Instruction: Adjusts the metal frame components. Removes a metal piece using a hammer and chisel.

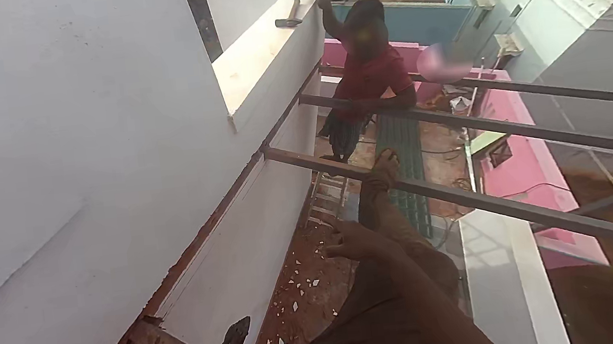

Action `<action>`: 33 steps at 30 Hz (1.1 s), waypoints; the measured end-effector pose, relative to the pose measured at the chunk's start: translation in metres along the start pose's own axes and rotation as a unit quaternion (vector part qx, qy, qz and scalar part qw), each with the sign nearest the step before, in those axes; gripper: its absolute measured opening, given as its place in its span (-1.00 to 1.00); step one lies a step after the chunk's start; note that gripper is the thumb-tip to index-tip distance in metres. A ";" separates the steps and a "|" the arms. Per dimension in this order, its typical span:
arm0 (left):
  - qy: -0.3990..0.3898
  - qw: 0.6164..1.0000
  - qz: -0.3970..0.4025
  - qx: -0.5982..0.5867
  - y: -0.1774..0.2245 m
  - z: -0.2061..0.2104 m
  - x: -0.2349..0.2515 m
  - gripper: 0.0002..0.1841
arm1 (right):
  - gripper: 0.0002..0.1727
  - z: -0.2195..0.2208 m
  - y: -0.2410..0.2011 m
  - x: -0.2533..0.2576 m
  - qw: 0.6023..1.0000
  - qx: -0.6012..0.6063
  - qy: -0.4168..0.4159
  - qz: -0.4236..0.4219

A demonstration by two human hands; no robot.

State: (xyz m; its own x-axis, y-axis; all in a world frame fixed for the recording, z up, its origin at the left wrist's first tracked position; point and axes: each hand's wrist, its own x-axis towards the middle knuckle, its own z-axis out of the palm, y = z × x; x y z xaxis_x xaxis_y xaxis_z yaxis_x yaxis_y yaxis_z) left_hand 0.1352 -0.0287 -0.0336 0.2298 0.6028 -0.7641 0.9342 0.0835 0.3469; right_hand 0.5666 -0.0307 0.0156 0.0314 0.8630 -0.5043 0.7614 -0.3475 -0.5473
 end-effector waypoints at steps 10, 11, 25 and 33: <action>0.100 0.991 0.039 -0.074 0.004 -0.049 -0.071 -0.62 | 0.01 0.076 -0.070 0.033 0.985 0.005 -0.147 -0.096; 0.130 0.986 0.051 -0.086 0.000 -0.057 -0.086 -0.67 | 0.02 0.069 -0.085 0.042 0.982 -0.012 -0.139 -0.124; 0.582 0.761 -0.005 0.286 -0.097 -0.224 -0.382 -0.73 | -0.32 -0.019 -0.339 0.068 0.840 0.015 0.040 -0.542; 0.499 0.820 -0.170 0.223 -0.260 -0.294 -0.411 -0.81 | -0.39 -0.015 -0.517 0.029 0.622 0.000 0.242 -0.745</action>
State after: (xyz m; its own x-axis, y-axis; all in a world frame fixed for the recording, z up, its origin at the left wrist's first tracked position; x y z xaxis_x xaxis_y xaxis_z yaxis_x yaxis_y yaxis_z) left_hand -0.2819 -0.0644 0.3500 -0.1940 0.9728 0.1266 0.9564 0.2163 -0.1965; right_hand 0.1836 0.1793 0.2946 -0.5179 0.2375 0.8218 0.1795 0.9695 -0.1670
